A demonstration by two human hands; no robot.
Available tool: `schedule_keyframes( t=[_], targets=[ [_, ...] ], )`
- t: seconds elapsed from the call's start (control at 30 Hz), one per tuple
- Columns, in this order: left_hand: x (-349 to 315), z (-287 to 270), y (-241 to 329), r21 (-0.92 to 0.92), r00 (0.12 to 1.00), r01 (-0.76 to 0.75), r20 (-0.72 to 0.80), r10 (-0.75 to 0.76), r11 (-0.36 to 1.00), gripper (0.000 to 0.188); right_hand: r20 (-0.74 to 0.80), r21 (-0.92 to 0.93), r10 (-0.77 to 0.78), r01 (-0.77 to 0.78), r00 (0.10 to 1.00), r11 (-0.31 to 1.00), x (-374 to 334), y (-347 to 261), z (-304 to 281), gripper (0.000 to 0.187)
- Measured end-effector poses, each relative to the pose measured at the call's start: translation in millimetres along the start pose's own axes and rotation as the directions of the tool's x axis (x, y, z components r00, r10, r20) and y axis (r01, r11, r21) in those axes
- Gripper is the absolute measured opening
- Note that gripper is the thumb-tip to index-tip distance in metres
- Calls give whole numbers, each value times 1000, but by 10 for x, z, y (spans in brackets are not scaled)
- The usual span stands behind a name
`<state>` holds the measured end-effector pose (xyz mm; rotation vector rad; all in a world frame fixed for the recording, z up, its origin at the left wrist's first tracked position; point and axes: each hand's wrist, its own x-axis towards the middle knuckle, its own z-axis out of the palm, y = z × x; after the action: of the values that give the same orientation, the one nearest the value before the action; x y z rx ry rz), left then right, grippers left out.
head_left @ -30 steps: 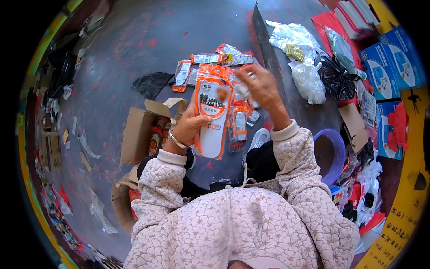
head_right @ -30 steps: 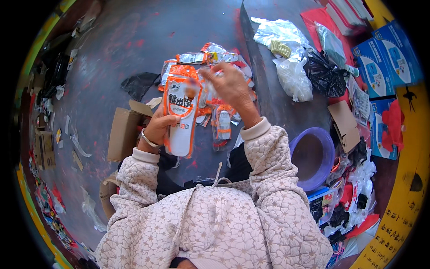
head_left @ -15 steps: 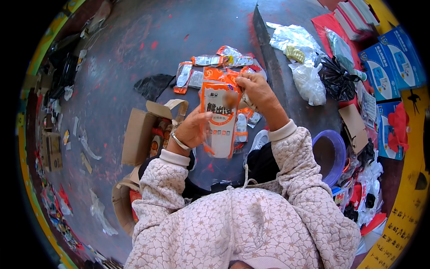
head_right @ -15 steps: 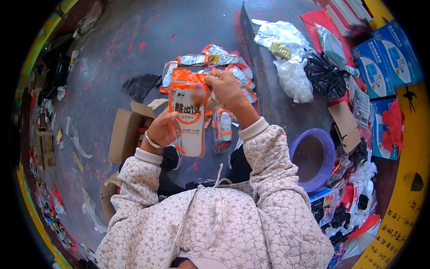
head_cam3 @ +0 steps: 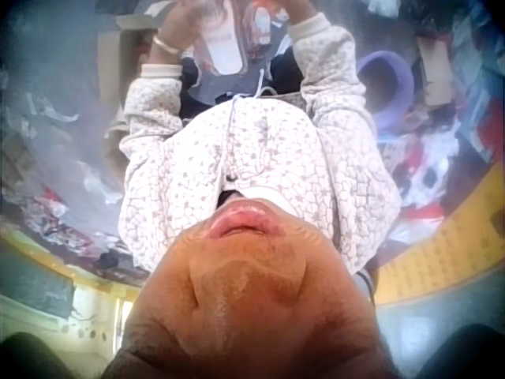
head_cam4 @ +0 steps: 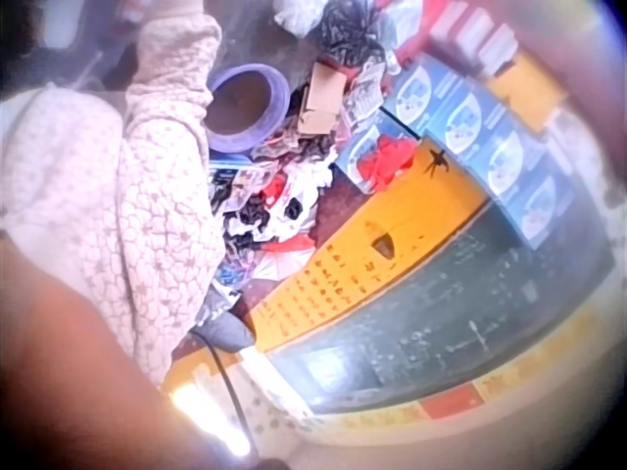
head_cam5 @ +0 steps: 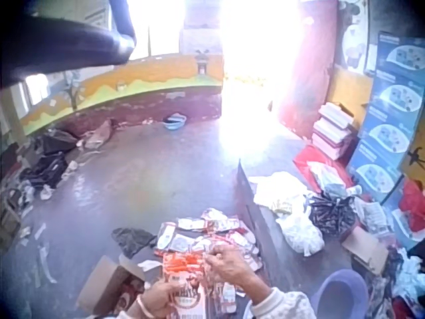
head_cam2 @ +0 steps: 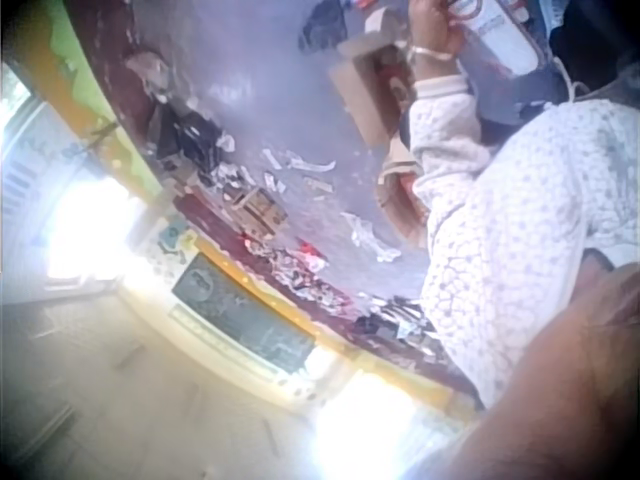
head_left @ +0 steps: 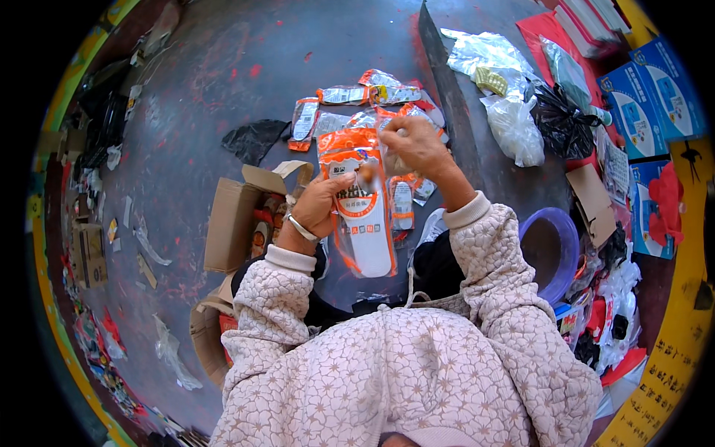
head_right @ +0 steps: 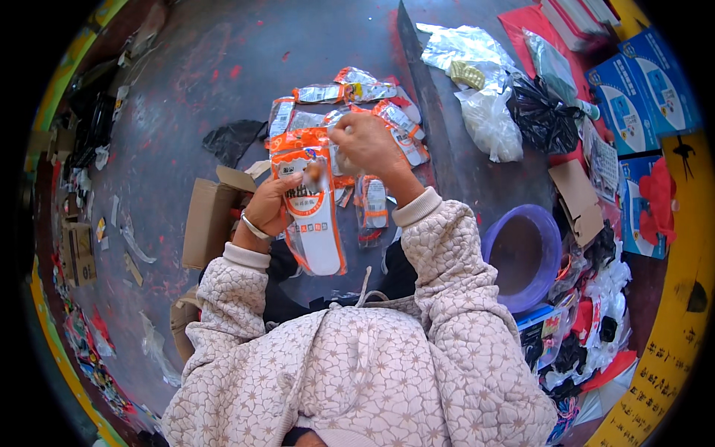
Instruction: The person sits on the floor and wipes individual shoe insoles with a cloth. They pick up insoles from a cardboard box, wipe them, and place them into a pile on the floor. The person also dips the cloth into a purple basin of water to clean it during the process.
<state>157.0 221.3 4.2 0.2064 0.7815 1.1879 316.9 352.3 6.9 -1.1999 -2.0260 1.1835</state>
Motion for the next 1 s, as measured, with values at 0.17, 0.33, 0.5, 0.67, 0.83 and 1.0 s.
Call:
schedule_keyframes(
  t=[0.17, 0.33, 0.5, 0.67, 0.83, 1.0],
  targets=[
    [53, -56, -32, -57, 999, -10, -41, 8, 998, 24, -496, -95, -261, 247, 828, 964, -107, -358, -20, 11],
    [1, -41, -85, 34, 1000, -9, 0, 9, 999, 31, -230, -256, -630, 578, 742, 775, -161, -293, 290, 2],
    [-10, -36, 65, -41, 988, -23, 151, 29, 999, 28, -452, -97, -124, 89, 883, 991, 199, 164, 86, 10],
    [96, -50, 22, -123, 996, -6, 87, 17, 992, 34, -324, 281, -121, 218, 938, 935, 19, -416, 109, 10],
    [213, -357, 103, -395, 995, -54, 59, 84, 917, 47, 31, -17, -617, 617, 787, 786, -211, -320, 683, 6],
    [60, -274, 457, -309, 954, -278, -204, 222, 910, 54, 363, 203, -526, 485, 769, 851, -572, -447, 508, 4]
  ],
)
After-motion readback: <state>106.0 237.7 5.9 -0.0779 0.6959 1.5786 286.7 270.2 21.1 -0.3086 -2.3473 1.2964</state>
